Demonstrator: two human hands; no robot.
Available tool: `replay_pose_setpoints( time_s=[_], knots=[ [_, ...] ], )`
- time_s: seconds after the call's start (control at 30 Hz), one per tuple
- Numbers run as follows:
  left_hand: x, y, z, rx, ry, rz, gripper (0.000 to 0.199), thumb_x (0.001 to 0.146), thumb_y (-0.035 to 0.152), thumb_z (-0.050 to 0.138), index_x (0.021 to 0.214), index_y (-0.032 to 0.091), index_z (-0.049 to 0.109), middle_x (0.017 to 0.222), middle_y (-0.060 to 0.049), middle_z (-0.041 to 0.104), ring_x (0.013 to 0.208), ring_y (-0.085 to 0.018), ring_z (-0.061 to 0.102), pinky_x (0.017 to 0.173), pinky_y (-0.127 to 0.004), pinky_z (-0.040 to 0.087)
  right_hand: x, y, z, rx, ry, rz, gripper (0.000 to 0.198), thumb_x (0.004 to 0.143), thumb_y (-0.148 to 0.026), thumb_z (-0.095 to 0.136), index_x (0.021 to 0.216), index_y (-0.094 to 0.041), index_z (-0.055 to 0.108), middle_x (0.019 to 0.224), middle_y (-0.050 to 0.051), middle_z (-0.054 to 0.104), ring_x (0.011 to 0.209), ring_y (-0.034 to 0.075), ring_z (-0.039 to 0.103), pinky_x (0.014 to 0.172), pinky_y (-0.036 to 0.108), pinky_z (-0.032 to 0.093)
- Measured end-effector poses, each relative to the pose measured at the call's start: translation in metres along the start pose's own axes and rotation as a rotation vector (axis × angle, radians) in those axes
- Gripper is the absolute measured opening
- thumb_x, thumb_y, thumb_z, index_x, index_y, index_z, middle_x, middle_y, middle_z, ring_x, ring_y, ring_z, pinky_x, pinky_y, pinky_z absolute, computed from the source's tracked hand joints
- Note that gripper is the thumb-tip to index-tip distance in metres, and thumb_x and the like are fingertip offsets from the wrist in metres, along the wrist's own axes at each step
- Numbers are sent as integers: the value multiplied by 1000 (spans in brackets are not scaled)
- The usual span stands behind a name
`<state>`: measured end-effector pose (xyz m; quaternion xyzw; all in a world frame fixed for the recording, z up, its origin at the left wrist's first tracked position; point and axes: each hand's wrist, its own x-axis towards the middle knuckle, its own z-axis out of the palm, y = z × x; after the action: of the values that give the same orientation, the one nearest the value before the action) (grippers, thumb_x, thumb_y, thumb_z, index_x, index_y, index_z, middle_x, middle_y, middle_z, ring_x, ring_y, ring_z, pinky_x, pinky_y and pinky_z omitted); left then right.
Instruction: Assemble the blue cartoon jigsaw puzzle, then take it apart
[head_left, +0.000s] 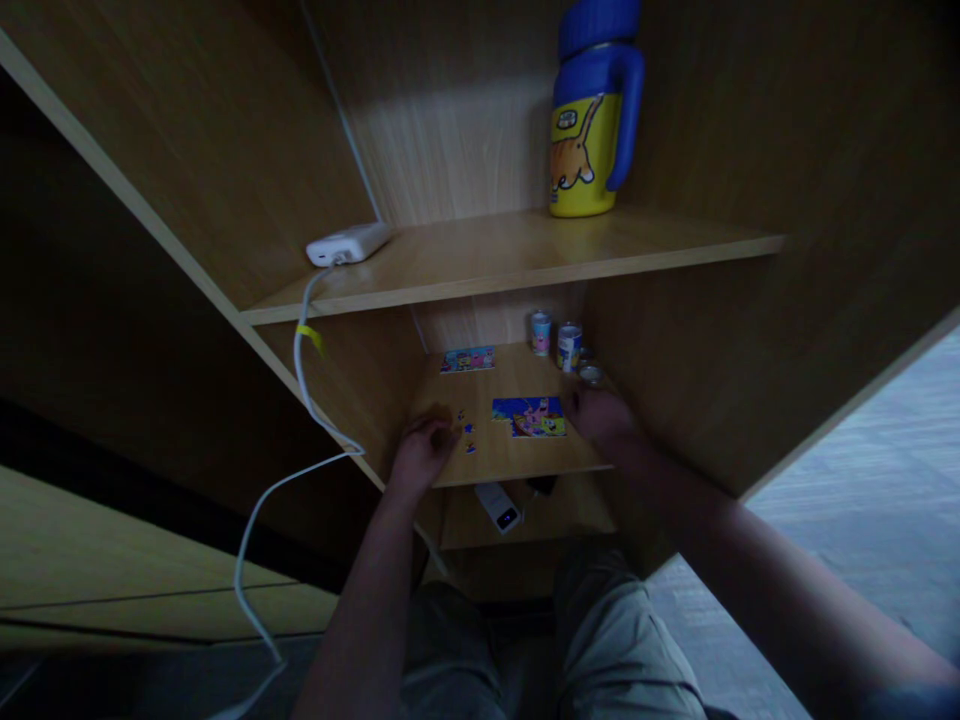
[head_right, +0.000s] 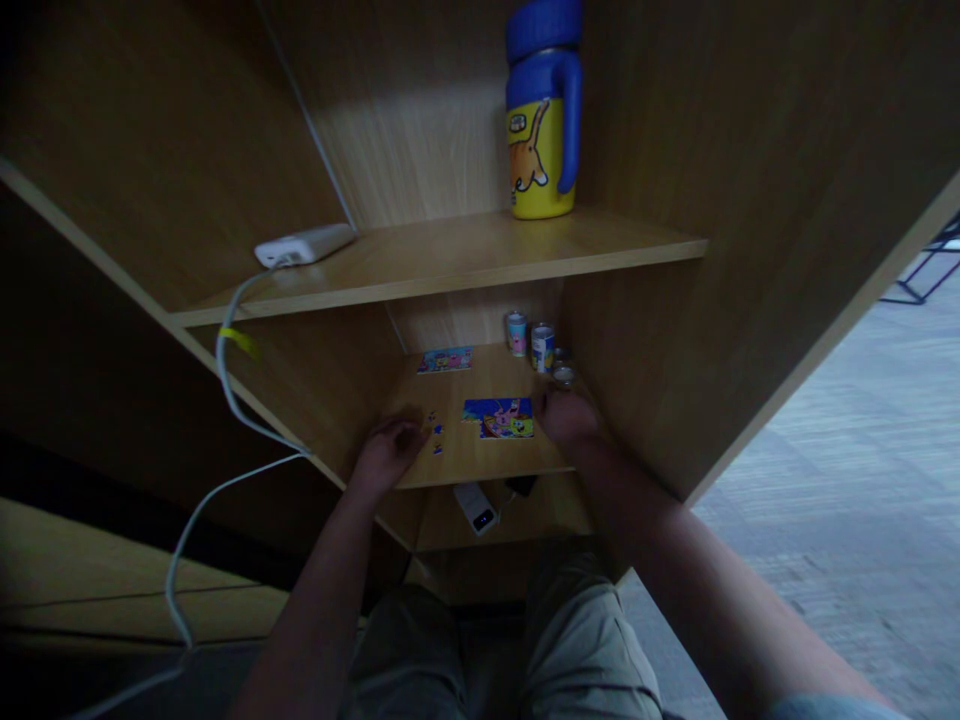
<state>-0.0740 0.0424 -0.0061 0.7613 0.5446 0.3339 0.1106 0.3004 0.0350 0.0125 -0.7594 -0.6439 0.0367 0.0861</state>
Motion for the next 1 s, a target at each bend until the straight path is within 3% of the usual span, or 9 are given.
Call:
replay_pose_setpoints(
  time_s=[0.4, 0.57, 1.0],
  knots=[
    [2, 2, -2, -66, -33, -14, 8, 94, 29, 76, 88, 26, 80, 106, -8, 81, 106, -29, 77, 104, -46, 60, 1, -1, 0, -11, -13, 5, 56, 116, -46, 32, 129, -14, 77, 119, 19, 82, 108, 29, 81, 94, 36, 56],
    [2, -1, 0, -27, 43, -59, 13, 89, 37, 83, 91, 25, 80, 111, -11, 80, 109, -31, 76, 105, -48, 61, 1, -1, -1, -8, -13, 7, 57, 117, -46, 31, 130, -14, 77, 121, 19, 82, 109, 28, 81, 95, 35, 56],
    [2, -1, -1, -122, -25, -90, 12, 91, 37, 78, 92, 25, 80, 104, -7, 84, 99, -28, 79, 95, -42, 62, -1, -3, -4, -4, -19, 15, 53, 116, -45, 35, 131, -14, 75, 121, 20, 82, 109, 30, 81, 96, 37, 57]
  ],
)
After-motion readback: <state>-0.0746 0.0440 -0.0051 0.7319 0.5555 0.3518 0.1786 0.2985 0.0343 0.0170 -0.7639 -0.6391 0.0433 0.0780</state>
